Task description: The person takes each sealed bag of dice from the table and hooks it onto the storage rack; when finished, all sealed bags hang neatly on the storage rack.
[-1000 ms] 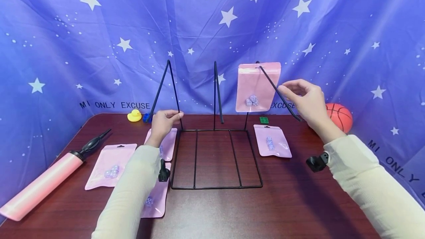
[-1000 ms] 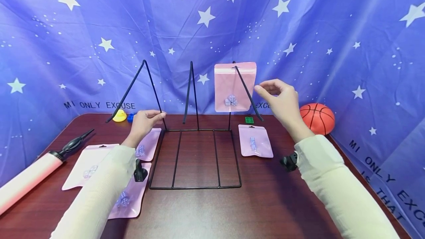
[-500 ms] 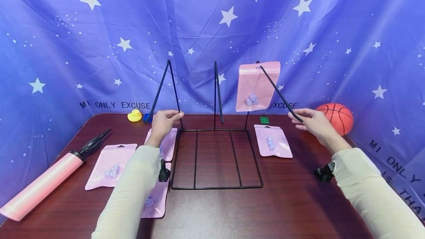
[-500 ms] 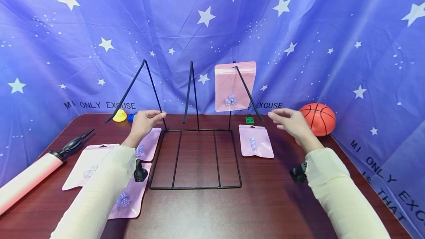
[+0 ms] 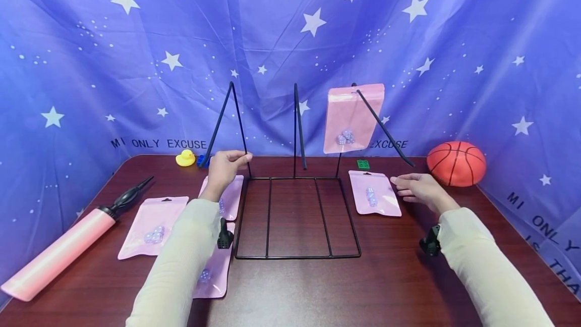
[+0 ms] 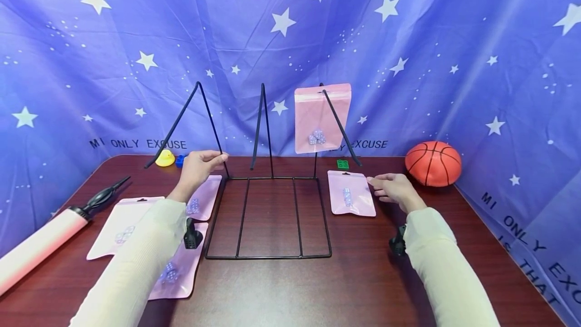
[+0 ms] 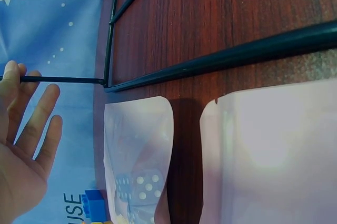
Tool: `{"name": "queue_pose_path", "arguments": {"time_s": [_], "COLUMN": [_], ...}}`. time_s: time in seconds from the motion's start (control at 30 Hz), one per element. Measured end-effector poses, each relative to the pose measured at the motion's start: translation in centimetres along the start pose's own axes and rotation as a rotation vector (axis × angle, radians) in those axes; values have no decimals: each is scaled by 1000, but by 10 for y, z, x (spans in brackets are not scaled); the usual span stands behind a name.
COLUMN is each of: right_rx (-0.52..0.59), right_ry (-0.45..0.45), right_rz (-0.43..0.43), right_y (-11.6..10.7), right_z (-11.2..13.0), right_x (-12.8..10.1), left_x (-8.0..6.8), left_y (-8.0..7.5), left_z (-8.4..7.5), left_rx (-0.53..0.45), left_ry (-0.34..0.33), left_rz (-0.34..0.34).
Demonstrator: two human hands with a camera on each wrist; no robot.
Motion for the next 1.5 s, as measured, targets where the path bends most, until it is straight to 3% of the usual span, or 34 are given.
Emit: {"name": "queue_pose_path", "arguments": {"time_s": [0.17, 0.63, 0.9, 1.5], "right_rx": [5, -80, -35, 48], "right_ry": [47, 139, 215, 266], "right_rz": [0, -146, -217, -186], "right_y": [9, 25, 26, 23], "right_z": [-4, 3, 0, -5], "right_x": [4, 13, 16, 16], "left_x": [0, 0, -1, -1], "left_y": [0, -1, 0, 1], "left_z": [0, -2, -2, -3], "left_rx": [-3, -5, -18, -21], "left_ry": [-7, -7, -7, -16], "left_rz": [9, -6, -4, 2]}}
Point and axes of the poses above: each hand's wrist, its own x-axis towards the middle knuckle, its own y-axis out of the palm, z = x × y, the point moved 2 cm from there along x, towards the middle knuckle, and after that the axes turned 4 degrees about -z, right-handed, at the moved point
